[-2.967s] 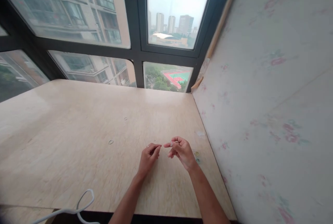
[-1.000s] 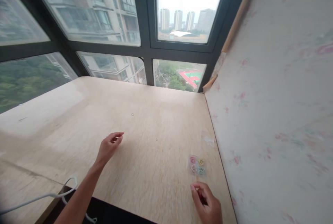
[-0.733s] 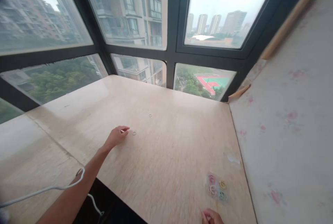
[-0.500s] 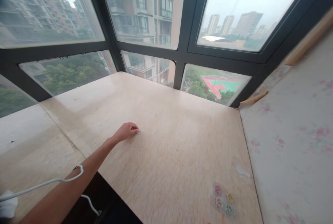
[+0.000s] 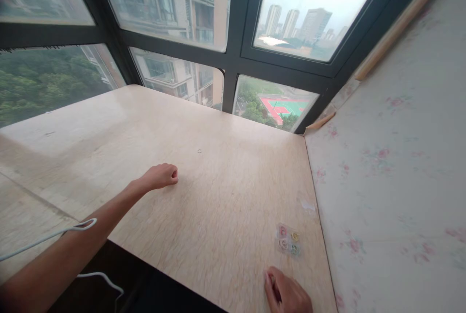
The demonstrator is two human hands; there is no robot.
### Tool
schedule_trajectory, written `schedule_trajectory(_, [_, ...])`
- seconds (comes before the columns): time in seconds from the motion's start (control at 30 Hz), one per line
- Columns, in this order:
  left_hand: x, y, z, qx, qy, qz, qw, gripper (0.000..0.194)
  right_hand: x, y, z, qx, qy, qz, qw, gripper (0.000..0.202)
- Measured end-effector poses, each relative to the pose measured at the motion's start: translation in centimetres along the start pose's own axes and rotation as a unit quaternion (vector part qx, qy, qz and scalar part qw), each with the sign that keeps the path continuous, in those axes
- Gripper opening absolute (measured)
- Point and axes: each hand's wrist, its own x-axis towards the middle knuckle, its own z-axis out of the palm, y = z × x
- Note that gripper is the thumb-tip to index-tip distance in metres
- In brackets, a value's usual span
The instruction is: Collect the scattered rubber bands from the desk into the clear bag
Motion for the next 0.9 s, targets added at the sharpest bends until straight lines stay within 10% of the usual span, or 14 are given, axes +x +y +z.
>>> schedule_trajectory(0.33, [-3.1,2.5,1.4,-0.393,-0.033,-0.009,0.919,0.013,0.6,-1.1,-0.6,-0.020,-0.002,0.029,0.999,0.032])
schedule_trajectory(0.9, [-7.1,9.7,1.4,-0.664,-0.036,0.114,0.738,0.018,1.0,-1.6,-0.5,-0.048,-0.017,0.046,0.998,0.028])
